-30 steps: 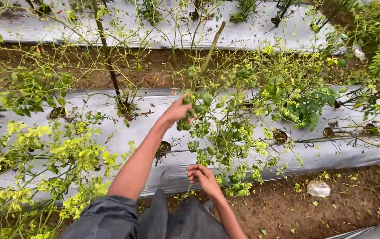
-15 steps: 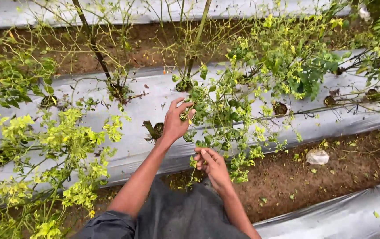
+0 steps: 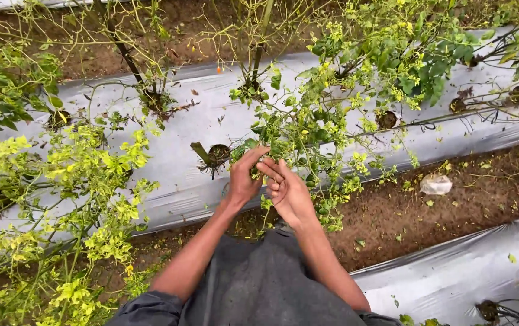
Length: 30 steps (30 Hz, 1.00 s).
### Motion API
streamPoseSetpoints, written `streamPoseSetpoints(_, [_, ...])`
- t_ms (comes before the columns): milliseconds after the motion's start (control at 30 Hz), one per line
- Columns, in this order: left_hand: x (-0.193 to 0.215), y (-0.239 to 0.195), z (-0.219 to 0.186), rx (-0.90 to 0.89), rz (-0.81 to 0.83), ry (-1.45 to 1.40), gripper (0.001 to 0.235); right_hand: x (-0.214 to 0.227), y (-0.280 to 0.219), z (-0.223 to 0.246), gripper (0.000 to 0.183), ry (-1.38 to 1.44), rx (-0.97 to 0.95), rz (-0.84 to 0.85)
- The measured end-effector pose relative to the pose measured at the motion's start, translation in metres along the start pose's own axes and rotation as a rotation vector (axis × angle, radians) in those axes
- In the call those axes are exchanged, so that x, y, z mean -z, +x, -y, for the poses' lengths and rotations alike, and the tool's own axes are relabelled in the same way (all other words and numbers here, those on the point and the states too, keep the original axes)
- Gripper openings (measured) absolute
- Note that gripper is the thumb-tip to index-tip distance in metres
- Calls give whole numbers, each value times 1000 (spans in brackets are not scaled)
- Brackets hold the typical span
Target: Harvesting ripe chilies from plants in an agricultural field by hand.
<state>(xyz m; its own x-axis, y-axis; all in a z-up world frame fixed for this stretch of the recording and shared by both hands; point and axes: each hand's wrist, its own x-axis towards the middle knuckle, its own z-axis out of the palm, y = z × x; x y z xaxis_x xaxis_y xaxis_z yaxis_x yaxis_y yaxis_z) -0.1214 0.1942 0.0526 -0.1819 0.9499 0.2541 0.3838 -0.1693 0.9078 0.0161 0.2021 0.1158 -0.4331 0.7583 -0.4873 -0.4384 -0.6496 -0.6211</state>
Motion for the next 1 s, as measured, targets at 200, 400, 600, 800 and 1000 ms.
streamPoseSetpoints(200, [-14, -13, 24, -12, 0, -27, 68, 22, 15, -18, 24, 166, -72, 36])
streamPoseSetpoints(400, [-19, -17, 23, -46, -49, -41, 56, 25, 13, -16, 19, 81, -35, 3])
streamPoseSetpoints(600, [-14, -14, 16, -47, -46, -37, 58, 21, 17, -19, 19, -46, 21, -23])
streamPoseSetpoints(800, [-12, -15, 3, -48, -44, -46, 53, 34, 15, -21, 20, 35, -25, 42])
streamPoseSetpoints(1000, [-10, -19, 18, -22, -90, -52, 44, 45, 1, -14, 26, 43, -12, 17])
